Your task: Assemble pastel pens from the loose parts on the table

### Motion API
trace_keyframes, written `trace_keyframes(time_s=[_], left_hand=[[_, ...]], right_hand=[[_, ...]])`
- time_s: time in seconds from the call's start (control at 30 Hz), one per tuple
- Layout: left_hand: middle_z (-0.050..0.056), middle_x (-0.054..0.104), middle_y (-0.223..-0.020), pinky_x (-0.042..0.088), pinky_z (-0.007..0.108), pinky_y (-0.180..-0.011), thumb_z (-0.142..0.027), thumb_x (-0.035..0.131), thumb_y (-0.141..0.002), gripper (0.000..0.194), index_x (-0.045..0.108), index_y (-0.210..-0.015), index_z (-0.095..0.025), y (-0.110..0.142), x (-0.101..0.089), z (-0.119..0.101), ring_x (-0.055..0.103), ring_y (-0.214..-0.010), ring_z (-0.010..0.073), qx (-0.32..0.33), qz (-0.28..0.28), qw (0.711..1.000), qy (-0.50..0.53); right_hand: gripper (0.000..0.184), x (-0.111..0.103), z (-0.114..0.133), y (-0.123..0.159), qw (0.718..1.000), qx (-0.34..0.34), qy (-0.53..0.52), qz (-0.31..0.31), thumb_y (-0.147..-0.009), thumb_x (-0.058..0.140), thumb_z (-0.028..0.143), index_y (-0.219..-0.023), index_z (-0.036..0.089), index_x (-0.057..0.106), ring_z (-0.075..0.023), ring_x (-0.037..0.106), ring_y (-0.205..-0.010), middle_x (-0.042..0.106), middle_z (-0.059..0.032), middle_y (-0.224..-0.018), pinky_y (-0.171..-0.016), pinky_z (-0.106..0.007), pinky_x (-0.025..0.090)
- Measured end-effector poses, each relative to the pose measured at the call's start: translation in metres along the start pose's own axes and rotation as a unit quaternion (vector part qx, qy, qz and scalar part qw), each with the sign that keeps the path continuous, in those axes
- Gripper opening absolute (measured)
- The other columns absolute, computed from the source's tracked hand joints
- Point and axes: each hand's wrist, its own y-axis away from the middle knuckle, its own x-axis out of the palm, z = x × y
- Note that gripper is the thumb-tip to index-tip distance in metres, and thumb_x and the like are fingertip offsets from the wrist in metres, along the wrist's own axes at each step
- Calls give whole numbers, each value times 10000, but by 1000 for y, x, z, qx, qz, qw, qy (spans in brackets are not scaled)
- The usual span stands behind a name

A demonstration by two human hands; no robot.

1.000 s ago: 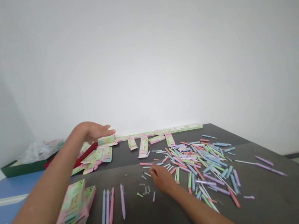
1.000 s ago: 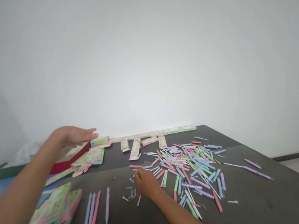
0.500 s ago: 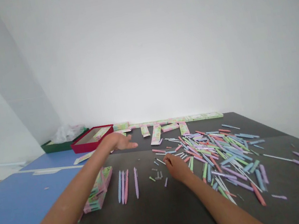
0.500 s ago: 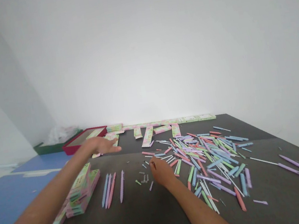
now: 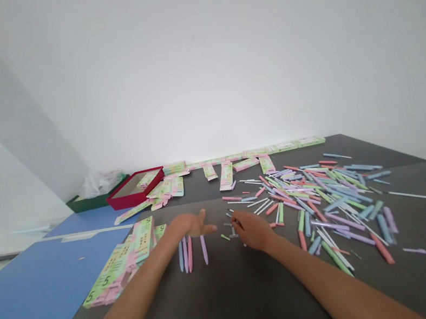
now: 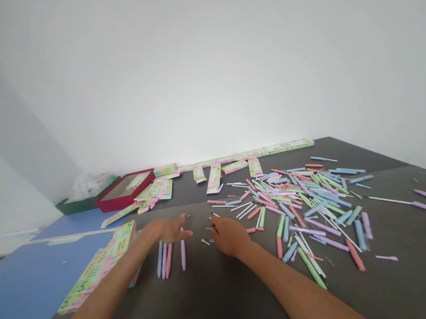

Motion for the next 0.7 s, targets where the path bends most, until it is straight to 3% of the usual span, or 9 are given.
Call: trace_keyframes(time_s=[0.13,0.23,0.57,0.7], left_hand=[[217,505,-1332,443,427,-902,-712,413,-803,900,154,-1483,-181,10,13,-22,522,-1178,335,13,42,999,6],[248,471,-1342,428,445,-914,-723,378,-805,946,114,-1484,-120,19,18,-25,502,-1194,355,17,50,999,10],[221,401,-1406,390,412,-955,-621,361,-869,881,-4,-1484,-105,39,25,-21,458,-1242,322,41,39,998,40],[234,411,-1398,401,388,-943,-591,357,-884,873,-31,-1478,-83,49,26,-24,474,-1230,311,56,40,996,54]], right_hand=[[186,5,12,3,999,-17,15,27,-894,420,235,-952,199,593,-190,601,-880,671,-68,-944,-713,-274,349],[193,6,18,2,998,-25,27,45,-895,419,249,-958,205,596,-203,605,-899,670,-76,-967,-732,-288,372],[281,29,51,-11,994,-24,32,106,-797,535,263,-1055,178,608,-279,648,-906,689,-139,-957,-724,-358,459],[276,43,70,-15,994,-1,-2,113,-726,595,213,-991,170,662,-324,659,-877,697,-161,-924,-695,-392,477]])
